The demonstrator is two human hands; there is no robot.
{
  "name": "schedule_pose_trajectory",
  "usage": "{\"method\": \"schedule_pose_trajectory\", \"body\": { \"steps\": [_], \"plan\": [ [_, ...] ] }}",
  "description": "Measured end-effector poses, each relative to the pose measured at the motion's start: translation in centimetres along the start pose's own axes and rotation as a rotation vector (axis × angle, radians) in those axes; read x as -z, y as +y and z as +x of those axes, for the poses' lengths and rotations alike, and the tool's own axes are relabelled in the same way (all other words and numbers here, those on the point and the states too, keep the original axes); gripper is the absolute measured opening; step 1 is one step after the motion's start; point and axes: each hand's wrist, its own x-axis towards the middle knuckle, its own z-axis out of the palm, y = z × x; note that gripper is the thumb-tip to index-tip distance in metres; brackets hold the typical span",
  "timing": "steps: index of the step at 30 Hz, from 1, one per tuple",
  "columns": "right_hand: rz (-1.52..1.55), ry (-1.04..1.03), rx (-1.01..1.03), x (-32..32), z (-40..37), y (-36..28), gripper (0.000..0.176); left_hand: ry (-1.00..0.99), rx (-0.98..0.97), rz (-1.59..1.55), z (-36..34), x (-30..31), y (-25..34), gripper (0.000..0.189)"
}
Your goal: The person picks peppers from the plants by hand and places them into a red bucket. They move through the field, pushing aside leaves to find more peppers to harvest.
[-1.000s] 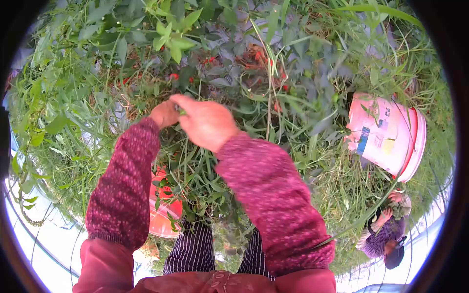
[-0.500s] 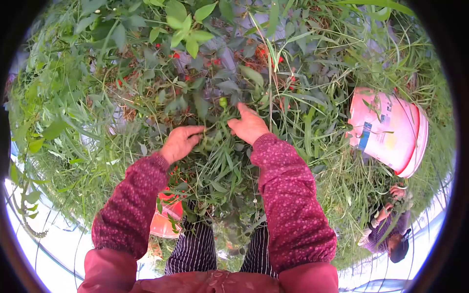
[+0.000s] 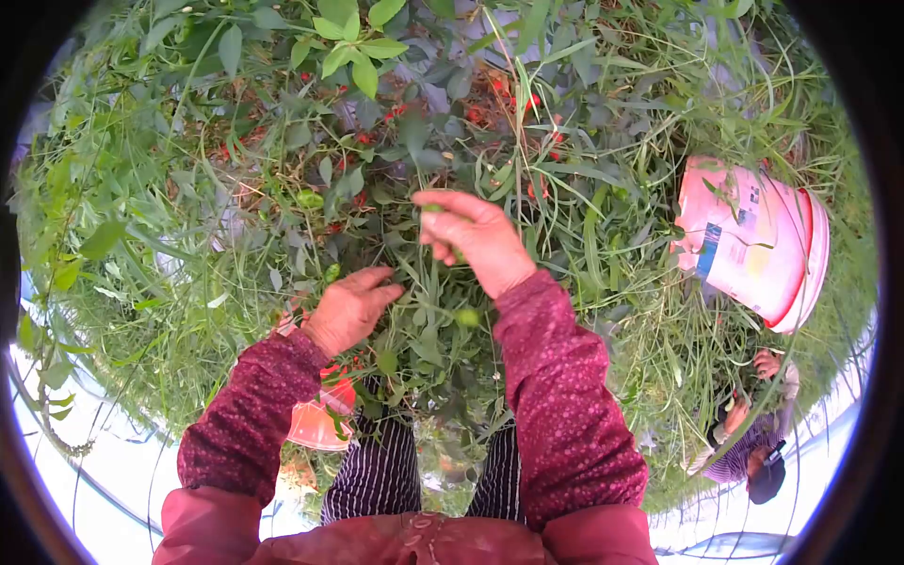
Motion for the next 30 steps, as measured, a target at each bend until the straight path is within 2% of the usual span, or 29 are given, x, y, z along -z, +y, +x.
{"method": "schedule_pose_trajectory", "body": {
  "steps": [1,3,6,8,9,11,13,15,16,18,21,23,25,27,29,30],
  "plan": [
    [-0.037,-0.024,0.005,-1.1,-0.1,0.0,0.031,-0.001,0.002,0.005,-0.1,0.0,0.5,0.032],
    [-0.149,-0.094,-0.001,-3.7,0.1,1.4,0.031,-0.011,-0.067,0.222,-0.1,0.0,1.7,0.035],
    [-0.18,-0.178,-0.082,-4.5,1.8,7.0,0.034,-0.099,-0.065,0.246,-0.7,1.3,2.7,0.038],
    [-0.037,0.026,-0.222,-4.5,2.3,8.2,0.033,-0.078,-0.128,0.242,-1.1,3.0,3.0,0.041],
    [-0.029,0.024,-0.216,-4.4,2.7,8.8,0.033,-0.083,-0.131,0.249,-1.2,3.9,3.0,0.041],
    [-0.293,0.025,-0.143,-4.4,3.4,10.2,0.032,-0.024,-0.043,0.171,-1.7,5.5,2.9,0.04],
    [-0.36,0.002,-0.179,-4.8,3.6,10.2,0.032,0.042,-0.041,0.209,0.1,7.2,1.5,0.041],
    [-0.649,0.013,0.001,-5.0,4.2,10.8,0.035,0.118,-0.063,0.355,3.5,9.4,0.2,0.036],
    [-0.635,0.013,-0.029,-5.2,4.0,10.2,0.036,-0.053,0.058,0.505,5.2,10.6,-0.2,0.03],
    [-0.618,0.014,-0.024,-5.2,3.9,10.5,0.036,-0.29,0.102,0.914,7.7,11.0,-2.0,0.024],
    [-0.615,0.004,-0.008,-4.9,3.2,10.6,0.036,-0.367,0.11,0.985,7.3,10.7,-5.1,0.028],
    [-0.621,-0.009,0.001,-5.2,2.5,10.5,0.036,-0.344,0.116,1.019,6.0,10.8,-5.7,0.03],
    [-0.759,0.007,0.079,-5.5,1.9,10.5,0.04,-0.315,0.126,1.058,5.1,11.6,-5.4,0.033],
    [-0.839,-0.009,0.084,-6.1,0.9,10.2,0.042,-0.269,0.187,0.987,4.5,12.8,-4.6,0.039],
    [-0.924,-0.026,0.093,-6.8,-0.1,9.8,0.043,-0.273,0.168,0.985,3.5,13.8,-4.0,0.036],
    [-1.009,-0.009,0.101,-7.1,-0.5,9.7,0.043,-0.2,0.099,0.955,2.8,14.2,-4.0,0.035]
  ]
}}
